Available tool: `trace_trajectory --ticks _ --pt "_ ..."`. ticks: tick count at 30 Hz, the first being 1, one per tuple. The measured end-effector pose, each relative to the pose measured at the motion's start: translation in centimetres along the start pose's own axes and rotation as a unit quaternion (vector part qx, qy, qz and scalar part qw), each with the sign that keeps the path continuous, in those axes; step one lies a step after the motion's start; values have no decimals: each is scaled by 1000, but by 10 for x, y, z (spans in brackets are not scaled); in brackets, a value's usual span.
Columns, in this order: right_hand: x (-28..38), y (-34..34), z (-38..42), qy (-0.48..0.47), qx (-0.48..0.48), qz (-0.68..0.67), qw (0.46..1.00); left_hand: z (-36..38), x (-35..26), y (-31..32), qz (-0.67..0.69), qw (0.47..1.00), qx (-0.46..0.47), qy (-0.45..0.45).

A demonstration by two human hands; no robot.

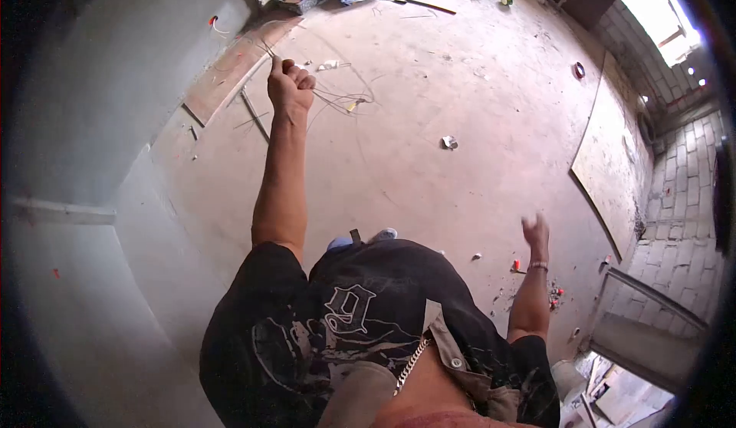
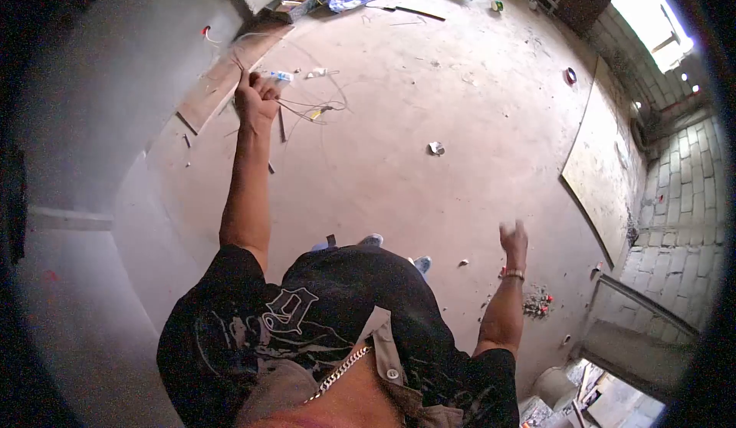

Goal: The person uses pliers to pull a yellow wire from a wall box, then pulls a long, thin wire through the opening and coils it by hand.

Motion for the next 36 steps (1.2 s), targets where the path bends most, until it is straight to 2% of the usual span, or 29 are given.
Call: trace_trajectory --ticks 1,3,5,6,8,10,13,14,15,16,17,18,20,21,22,24,25,26,27,28,29,30,31,32,33,34,35,36 --pt "58 -24 -34 29 35 -82 996 0 4 4 13 1000 22 -16" --pt "182 -90 -73 -41 -26 -232 972 7 12 11 22 998 44 -37" --pt "266 -116 -89 -103 -11 -351 931 30 13 30 -29 997 65 -15" --pt "307 -132 -93 -190 3 -353 916 36 12 34 -29 997 67 -18" --pt "368 -143 -99 -224 88 -370 897 54 9 46 -75 983 167 -8" --pt "413 -140 -106 -386 22 -292 875 75 1 51 -76 986 147 -19" --pt "458 -126 -103 -487 19 -225 844 97 -13 57 -133 979 156 11" --pt "465 -121 -99 -492 26 -224 841 99 -17 53 -128 981 148 10" --pt "471 -106 -93 -483 131 -167 849 100 -19 50 -133 977 169 11" --pt "472 -88 -85 -469 233 -108 845 102 -21 46 -137 972 190 13" --pt "466 -68 -81 -469 191 -185 842 102 -23 40 -150 973 176 15" --pt "465 -62 -78 -474 198 -182 838 99 -24 35 -145 975 169 16" --pt "459 -60 -68 -436 188 -260 841 93 -18 18 -153 977 146 -6" --pt "458 -59 -63 -404 226 -208 862 89 -14 7 -187 973 134 -3" --pt "455 -57 -59 -407 231 -206 860 91 -11 -3 -251 958 137 25" --pt "440 -53 -61 -406 249 -190 859 87 -3 -23 -389 902 142 122" --pt "428 -57 -73 -335 249 -209 884 73 6 -41 -483 762 217 373" --pt "406 -62 -91 -261 247 -227 905 77 8 -52 -519 799 193 234" --pt "373 -53 -116 -432 90 -326 836 73 12 -66 -561 766 189 251" --pt "336 -58 -146 -202 116 -461 857 67 20 -85 -600 730 186 268" --pt "309 -89 -162 -168 87 -408 893 61 22 -103 -593 741 173 263" --pt "280 -106 -160 -21 174 -319 931 53 25 -122 -586 751 160 258" --pt "236 -93 -164 -1 165 -301 939 31 32 -148 -547 778 143 274" --pt "183 -84 -165 111 139 -437 882 28 28 -154 -548 778 142 272" --pt "152 -102 -159 135 112 -304 936 24 25 -166 -521 828 92 186" --pt "93 -92 -155 209 94 -357 906 21 24 -177 -488 867 39 100" --pt "71 -111 -135 237 48 -311 919 25 23 -175 -422 905 -20 60" --pt "47 -122 -118 262 56 -252 930 28 22 -171 -426 902 -22 59"
Point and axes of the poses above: each hand's wrist, its own z-axis away from the middle knuckle, its own y-axis out of the palm, x = y × z, the point moved 4 cm from there along -z, towards the middle knuckle, and after that the axes turned 7 degrees about -x, right-handed, at the moved point
